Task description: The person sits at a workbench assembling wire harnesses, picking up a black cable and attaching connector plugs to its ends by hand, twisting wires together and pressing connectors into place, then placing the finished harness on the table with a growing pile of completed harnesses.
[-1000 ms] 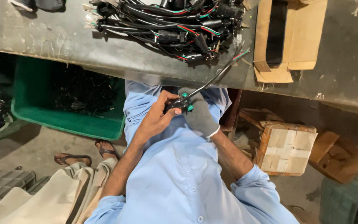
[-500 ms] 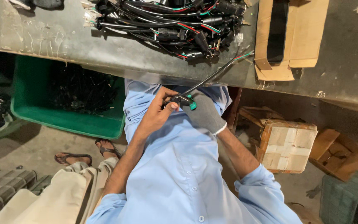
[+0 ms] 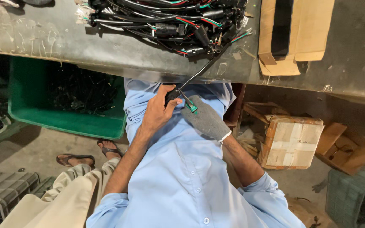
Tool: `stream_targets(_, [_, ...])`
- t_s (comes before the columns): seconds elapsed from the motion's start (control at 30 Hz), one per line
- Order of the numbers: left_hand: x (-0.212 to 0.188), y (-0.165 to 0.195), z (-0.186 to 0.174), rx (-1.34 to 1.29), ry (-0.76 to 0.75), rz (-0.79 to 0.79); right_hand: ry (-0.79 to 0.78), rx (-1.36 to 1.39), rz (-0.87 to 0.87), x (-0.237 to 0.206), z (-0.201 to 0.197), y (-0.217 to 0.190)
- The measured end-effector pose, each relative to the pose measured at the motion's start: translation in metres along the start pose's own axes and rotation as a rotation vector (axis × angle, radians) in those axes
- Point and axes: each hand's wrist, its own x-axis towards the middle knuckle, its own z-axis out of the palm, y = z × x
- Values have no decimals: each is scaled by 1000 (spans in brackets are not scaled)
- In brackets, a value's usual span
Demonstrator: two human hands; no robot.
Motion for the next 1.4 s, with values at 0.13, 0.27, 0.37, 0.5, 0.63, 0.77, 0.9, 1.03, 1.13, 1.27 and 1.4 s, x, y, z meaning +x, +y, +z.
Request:
stream_targets(0.13, [4,0,-1,377,62,206,-37,-106,73,4,0,3])
stream_targets(0.27, [12,0,-9,497,-27,250,-19,-80,76,2,-1,-1])
stream_targets(0.37, [16,2,-17,453,60,326,52,-68,-39,1,0,-10])
stream_targets(0.5, [18,4,-24,457,63,305,112,-92,-54,1,3,-15])
stream_targets(0.63, [17,3,-21,490,33,265,75,-120,-46,9,5,-7])
stream_targets(0.77, [17,4,-16,499,12,210,73,-71,7,16,14,2])
stream_targets(0.9, [19,8,-20,393,41,227,92,51,-58,19,24,4])
stream_targets(1.03, [12,15,-30,36,-88,27,142,31,-211,14,20,7])
stream_targets(1.13, [8,18,-32,-436,-248,-97,184,-27,-322,11,8,8])
stream_targets(1.27, [8,19,-30,-635,-324,-151,115,-87,-245,15,-3,-1])
stream_targets(1.4, [6,23,-29,-384,-181,-46,77,-14,-103,9,-5,-10])
